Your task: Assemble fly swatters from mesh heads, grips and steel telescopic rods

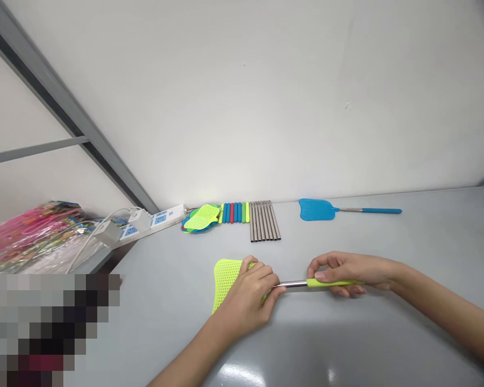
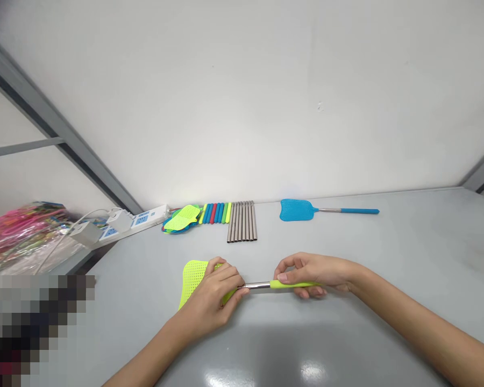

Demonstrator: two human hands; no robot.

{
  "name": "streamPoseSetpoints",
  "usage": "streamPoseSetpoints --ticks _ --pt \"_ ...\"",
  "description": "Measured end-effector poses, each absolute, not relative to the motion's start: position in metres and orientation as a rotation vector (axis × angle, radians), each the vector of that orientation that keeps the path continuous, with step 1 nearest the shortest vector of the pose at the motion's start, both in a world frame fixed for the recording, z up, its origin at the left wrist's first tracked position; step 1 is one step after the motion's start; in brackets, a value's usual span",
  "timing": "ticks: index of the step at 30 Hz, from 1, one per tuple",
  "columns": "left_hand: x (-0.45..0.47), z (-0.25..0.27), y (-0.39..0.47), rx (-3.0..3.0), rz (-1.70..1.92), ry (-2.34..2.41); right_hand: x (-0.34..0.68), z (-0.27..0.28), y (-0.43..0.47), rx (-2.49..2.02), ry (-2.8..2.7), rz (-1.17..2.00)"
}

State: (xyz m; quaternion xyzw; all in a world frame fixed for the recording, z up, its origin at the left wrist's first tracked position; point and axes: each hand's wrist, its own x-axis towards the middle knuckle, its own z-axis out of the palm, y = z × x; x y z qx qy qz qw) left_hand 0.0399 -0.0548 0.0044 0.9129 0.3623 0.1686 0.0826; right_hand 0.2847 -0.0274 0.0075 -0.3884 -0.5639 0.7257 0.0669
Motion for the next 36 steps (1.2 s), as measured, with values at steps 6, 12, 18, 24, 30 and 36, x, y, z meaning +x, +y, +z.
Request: streamPoseSetpoints --ticks 6,12,18,24,30,36 --pt "0.036 0.000 -0.048 2.646 0.622 1.233 0.297 0.001 -0.011 -1.164 -1.789 1.961" --pt "0.032 -0.004 -0.043 2.581 0.653 1.311 0.318 -0.001 0.003 -1.200 -1.469 1.710" --pt "0.030 -0.005 -0.043 2.447 0.697 1.337 0.363 0.003 0.020 -1.208 -1.099 1.388" --pt "0.030 -0.002 -0.048 2.313 0.621 1.238 0.403 0.000 0.021 -1.042 -0.835 1.247" --pt "0.029 -0.003 -0.049 2.293 0.592 1.238 0.439 -0.022 0.035 -1.004 -0.609 1.093" --pt "0.027 -0.003 -0.047 2.304 0.591 1.228 0.451 -0.042 0.051 -1.019 -0.509 1.045"
